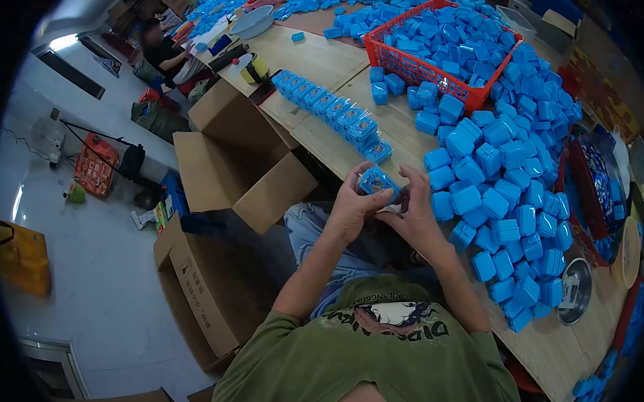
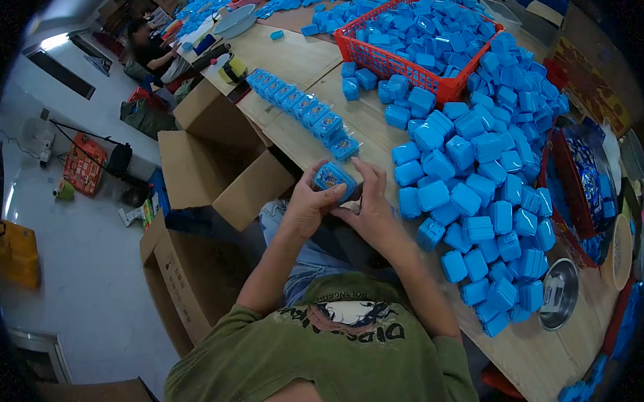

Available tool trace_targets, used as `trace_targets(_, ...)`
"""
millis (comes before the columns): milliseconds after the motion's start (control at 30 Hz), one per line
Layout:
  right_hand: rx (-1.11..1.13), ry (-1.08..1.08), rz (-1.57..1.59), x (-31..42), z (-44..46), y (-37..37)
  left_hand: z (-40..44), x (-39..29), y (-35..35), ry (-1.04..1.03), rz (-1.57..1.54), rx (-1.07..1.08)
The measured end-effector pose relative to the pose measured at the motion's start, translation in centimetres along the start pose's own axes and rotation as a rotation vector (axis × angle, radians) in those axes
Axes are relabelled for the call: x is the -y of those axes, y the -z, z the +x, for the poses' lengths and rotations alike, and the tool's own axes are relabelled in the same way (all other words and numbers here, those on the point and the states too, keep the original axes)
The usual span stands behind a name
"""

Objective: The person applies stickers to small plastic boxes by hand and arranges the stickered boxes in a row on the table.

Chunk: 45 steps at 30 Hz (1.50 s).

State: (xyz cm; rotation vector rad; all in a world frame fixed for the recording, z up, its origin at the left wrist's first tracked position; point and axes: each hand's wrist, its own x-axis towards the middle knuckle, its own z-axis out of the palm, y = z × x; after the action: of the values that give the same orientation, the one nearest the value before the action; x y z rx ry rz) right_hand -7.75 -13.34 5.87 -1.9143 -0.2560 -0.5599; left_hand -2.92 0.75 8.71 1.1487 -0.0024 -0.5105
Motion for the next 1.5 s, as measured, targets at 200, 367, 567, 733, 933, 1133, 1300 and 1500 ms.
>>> trace_targets(200, 0.316, 0.087, -0.26, 0.2, 1.5, 1.9, 0.9, -0.7, 3.2, 0.207, 0.162, 0.142)
trace_targets(367, 0.475, 0.079, -0.13, -0.8, 2.3, 0.3, 1.7, -1.5, 3.6, 0.291, 0.32, 0.277)
trace_targets(567, 0.424, 0.013, -0.073, -2.8, 2.4, -1.4, 3.2, -1.2, 4.8, 0.289, 0.397, 0.385)
trace_targets(733, -0.163, -0.137, -0.048, -5.3, 5.5, -3.6, 5.2, 1.1, 6.4, 0.146, 0.102, 0.096)
trace_targets(933, -0.248, -0.179, -0.158, -8.5, 8.3, -6.6, 6.4, 4.6, 6.3, 0.032, -0.111, -0.042)
trace_targets(1133, -0.225, -0.273, -0.197, -9.1, 8.5, -8.0, 6.2, 4.6, 4.9, -0.004, -0.2, -0.007)
trace_targets(1300, -0.242, -0.248, -0.214, -9.5, 8.4, -8.2, 6.1, 4.6, 4.5, -0.011, -0.224, 0.028)
trace_targets(1500, -0.273, -0.168, -0.247, -8.0, 8.2, -6.8, 5.9, 4.6, 4.5, -0.023, -0.192, -0.048)
